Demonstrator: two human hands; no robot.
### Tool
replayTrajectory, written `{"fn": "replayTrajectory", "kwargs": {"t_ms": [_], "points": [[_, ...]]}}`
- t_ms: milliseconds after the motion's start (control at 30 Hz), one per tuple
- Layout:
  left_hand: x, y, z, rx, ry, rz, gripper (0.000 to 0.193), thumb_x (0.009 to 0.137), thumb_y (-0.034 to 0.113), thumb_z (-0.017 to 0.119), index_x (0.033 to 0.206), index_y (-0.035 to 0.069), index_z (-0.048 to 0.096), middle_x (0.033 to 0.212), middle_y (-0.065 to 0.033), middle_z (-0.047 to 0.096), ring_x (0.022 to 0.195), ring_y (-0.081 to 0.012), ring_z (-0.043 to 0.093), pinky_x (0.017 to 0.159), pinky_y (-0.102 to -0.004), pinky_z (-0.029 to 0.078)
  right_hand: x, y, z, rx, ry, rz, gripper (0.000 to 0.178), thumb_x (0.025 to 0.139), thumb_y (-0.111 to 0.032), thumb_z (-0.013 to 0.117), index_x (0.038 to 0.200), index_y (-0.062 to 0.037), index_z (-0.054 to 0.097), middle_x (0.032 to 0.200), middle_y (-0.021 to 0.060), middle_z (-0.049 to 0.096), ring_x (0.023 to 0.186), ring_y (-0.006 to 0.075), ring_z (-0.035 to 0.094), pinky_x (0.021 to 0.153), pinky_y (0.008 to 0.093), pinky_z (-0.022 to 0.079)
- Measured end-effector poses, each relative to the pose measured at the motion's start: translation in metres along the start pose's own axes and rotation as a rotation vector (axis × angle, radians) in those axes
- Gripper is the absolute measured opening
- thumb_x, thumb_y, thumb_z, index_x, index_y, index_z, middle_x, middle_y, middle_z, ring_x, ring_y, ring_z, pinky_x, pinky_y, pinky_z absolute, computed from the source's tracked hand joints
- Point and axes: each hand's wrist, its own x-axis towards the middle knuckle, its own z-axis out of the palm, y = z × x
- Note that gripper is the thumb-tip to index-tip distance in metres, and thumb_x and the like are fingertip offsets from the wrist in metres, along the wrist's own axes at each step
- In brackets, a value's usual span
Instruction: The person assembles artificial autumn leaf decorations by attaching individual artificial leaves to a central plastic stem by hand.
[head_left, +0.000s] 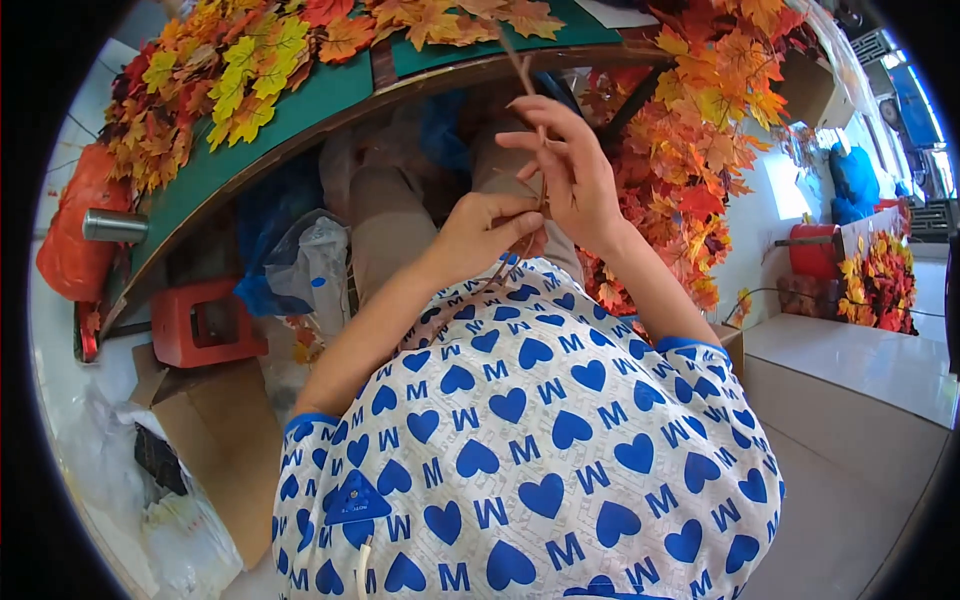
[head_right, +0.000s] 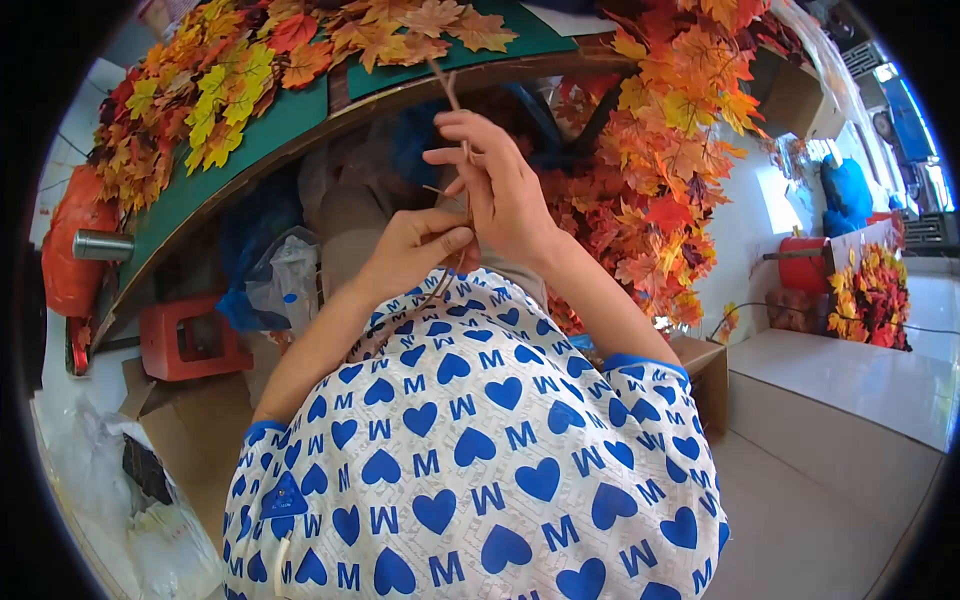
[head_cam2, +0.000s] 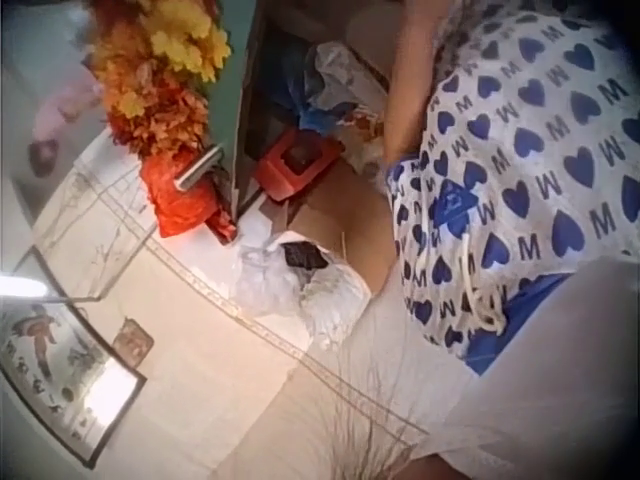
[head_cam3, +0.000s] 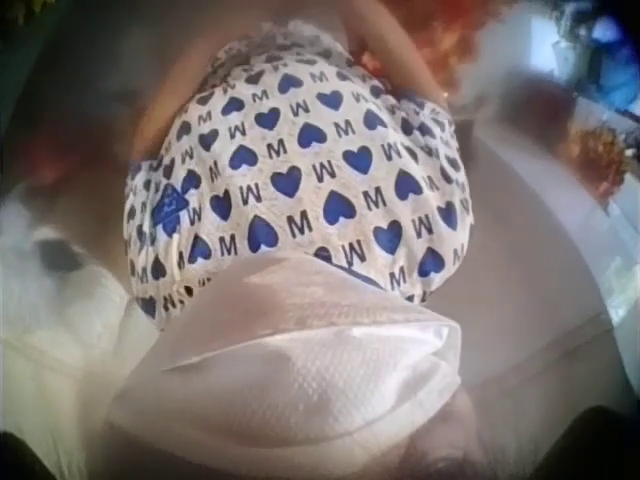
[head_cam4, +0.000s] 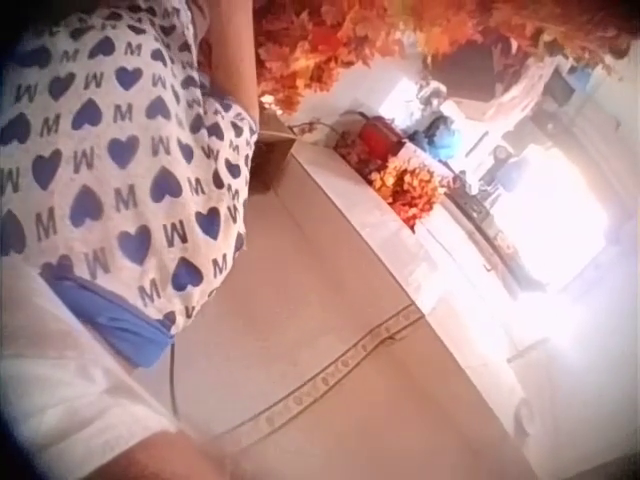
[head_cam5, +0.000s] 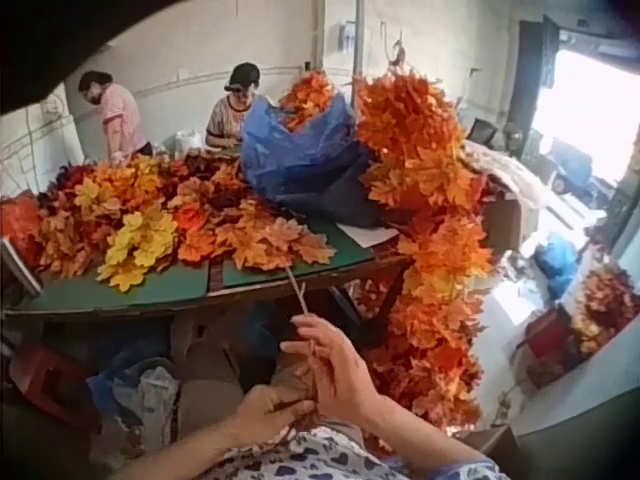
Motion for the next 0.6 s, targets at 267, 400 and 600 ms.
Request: {"fn": "replayTrajectory", "kwargs": {"t_ms": [267,400,600], "points": [[-0.026,0.016,-0.003,0.014,0.344,0.267,0.016,0.09,0.003,0.052,0.098,-0.004,0.064,0.09,-0.0035,0.051,0.067,-0.0109,0.061,0.059,-0.02,0.051,0.004,-0.016,-0.002,0.067,0.059,0.399,0.036,0.087,-0.009,0.059,0.12,-0.0009,0.047,0.115,0.0107,0.049,0.096,0.0136,0.055,0.075,0.023,0.049],[-0.032,0.0,-0.01,-0.054,0.339,0.299,0.015,0.092,0.008,0.049,0.091,-0.004,0.059,0.083,-0.0029,0.052,0.065,-0.0144,0.062,0.058,-0.0232,0.052,0.015,-0.027,0.018,0.287,-0.185,0.391,0.022,0.091,-0.01,0.054,0.11,0.0005,0.058,0.103,0.0052,0.058,0.089,0.0101,0.057,0.079,0.0239,0.048],[-0.039,0.011,-0.007,-0.36,0.359,0.255,0.018,0.095,0.016,0.046,0.096,0.001,0.057,0.071,-0.0058,0.057,0.055,-0.016,0.06,0.053,-0.025,0.052,0.028,-0.017,0.035,0.506,-0.244,0.345,0.02,0.094,-0.011,0.049,0.107,-0.0001,0.059,0.102,0.0059,0.059,0.088,0.0117,0.058,0.08,0.0252,0.048]]}}
